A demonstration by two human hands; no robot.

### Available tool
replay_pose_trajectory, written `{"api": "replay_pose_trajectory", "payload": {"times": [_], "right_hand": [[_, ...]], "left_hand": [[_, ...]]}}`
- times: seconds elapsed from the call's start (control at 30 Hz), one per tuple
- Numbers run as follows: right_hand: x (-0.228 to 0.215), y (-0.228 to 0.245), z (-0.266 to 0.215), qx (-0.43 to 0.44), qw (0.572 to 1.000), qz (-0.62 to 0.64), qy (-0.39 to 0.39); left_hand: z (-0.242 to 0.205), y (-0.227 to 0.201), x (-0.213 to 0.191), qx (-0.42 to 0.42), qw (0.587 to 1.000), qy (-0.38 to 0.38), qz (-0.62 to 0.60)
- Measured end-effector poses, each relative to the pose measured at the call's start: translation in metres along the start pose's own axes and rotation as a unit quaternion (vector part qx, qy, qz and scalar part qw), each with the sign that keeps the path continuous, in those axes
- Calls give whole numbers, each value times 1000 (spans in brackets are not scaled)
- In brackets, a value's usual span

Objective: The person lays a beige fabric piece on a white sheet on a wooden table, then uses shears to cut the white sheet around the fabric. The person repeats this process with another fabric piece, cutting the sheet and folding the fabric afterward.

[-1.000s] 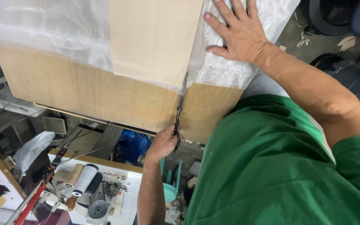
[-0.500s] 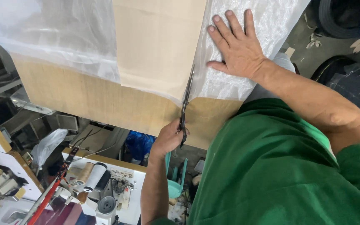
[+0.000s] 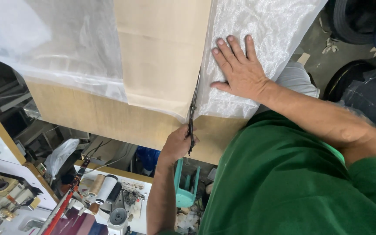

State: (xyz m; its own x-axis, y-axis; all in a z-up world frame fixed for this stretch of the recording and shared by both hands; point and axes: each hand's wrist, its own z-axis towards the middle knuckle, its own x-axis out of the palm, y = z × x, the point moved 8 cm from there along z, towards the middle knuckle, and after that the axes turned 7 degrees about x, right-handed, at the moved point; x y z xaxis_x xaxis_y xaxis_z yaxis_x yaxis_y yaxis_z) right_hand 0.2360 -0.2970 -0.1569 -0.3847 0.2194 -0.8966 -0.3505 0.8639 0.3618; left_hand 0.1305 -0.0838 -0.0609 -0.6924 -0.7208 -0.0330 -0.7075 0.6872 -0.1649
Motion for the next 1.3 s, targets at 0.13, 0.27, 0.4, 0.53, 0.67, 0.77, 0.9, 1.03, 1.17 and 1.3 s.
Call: {"api": "replay_pose_trajectory", "payload": {"times": [0.13,0.27,0.4,0.53,0.67,0.77,0.9,1.03,1.17,1.3], "right_hand": [[1,0,0,-5,1000,20,-2],[7,0,2,-4,999,34,-12],[-8,-1,-1,4,980,40,-196],[-7,-1,0,6,980,45,-193],[-12,-1,-1,7,977,39,-208],[-14,-1,-2,10,977,51,-206],[-16,0,-1,13,978,47,-204],[-19,0,0,22,977,39,-206],[-20,1,0,19,977,30,-210],[-21,1,0,24,978,22,-207]], "left_hand": [[-10,-32,-6,-10,1000,10,-17],[8,-34,-10,-1,1000,14,9],[21,-40,-13,78,996,13,44],[33,-62,-21,104,993,10,62],[48,-55,-21,116,993,0,3],[43,-77,-26,118,993,12,-4],[47,-102,-34,132,991,11,-4],[44,-115,-37,137,990,18,-26],[52,-137,-45,145,989,19,25],[59,-150,-50,161,987,10,12]]}}
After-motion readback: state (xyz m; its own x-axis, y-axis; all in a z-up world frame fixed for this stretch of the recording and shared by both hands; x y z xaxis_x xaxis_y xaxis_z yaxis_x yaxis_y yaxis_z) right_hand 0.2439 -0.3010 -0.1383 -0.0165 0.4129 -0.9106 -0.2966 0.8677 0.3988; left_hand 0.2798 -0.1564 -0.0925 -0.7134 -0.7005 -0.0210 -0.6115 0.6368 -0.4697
